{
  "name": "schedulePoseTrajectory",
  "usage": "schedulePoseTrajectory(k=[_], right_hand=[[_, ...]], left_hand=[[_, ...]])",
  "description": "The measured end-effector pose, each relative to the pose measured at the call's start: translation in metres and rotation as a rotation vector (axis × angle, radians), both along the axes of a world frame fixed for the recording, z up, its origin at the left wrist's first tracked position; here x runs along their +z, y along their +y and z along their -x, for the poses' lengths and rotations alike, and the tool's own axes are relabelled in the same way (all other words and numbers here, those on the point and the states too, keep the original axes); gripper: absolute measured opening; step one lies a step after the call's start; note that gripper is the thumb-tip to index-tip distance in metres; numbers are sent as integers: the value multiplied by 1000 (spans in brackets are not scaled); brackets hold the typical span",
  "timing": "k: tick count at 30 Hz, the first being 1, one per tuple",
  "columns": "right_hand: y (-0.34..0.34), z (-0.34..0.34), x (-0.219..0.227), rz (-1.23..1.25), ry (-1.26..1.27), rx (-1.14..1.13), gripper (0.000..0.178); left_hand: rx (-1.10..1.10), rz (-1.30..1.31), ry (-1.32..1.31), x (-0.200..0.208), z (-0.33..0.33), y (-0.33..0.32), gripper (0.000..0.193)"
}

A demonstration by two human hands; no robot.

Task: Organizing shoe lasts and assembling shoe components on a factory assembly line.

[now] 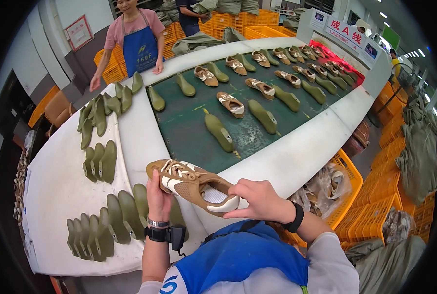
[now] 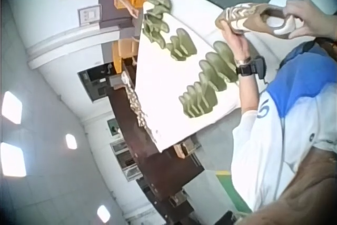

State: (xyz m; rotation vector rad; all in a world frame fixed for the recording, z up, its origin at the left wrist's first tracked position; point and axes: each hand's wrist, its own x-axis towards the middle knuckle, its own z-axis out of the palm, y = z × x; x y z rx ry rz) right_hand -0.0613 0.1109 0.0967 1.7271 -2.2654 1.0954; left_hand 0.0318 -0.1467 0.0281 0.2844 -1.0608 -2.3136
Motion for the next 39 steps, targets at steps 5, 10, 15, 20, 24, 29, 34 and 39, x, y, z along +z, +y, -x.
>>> schedulePoseTrajectory(k=[5,10,15,20,24,29,34,39], right_hand=[[-17,2,6,41,-133,12,45],[-28,6,-2,-81,-228,53,45],[-45,1,-30,-54,-94,165,41],[-57,5,-52,-204,-142,299,40],[-67,18,-68,-494,-438,359,35],[-93,77,-98,-317,-443,198,33],[-150,171,-138,-279,-293,-124,28],[-214,250,-183,-359,-182,-326,27]], left_hand=[[-6,74,-182,-14,6,-16,32],[-117,-44,-320,-20,0,-9,45],[-412,-375,-71,-30,-27,19,56],[-200,-420,-182,-47,-35,23,54],[-152,-240,-340,-61,-41,17,48],[143,420,-860,-77,-67,8,49],[187,1223,-1055,-104,-90,15,49],[359,1122,-968,-120,-89,24,36]])
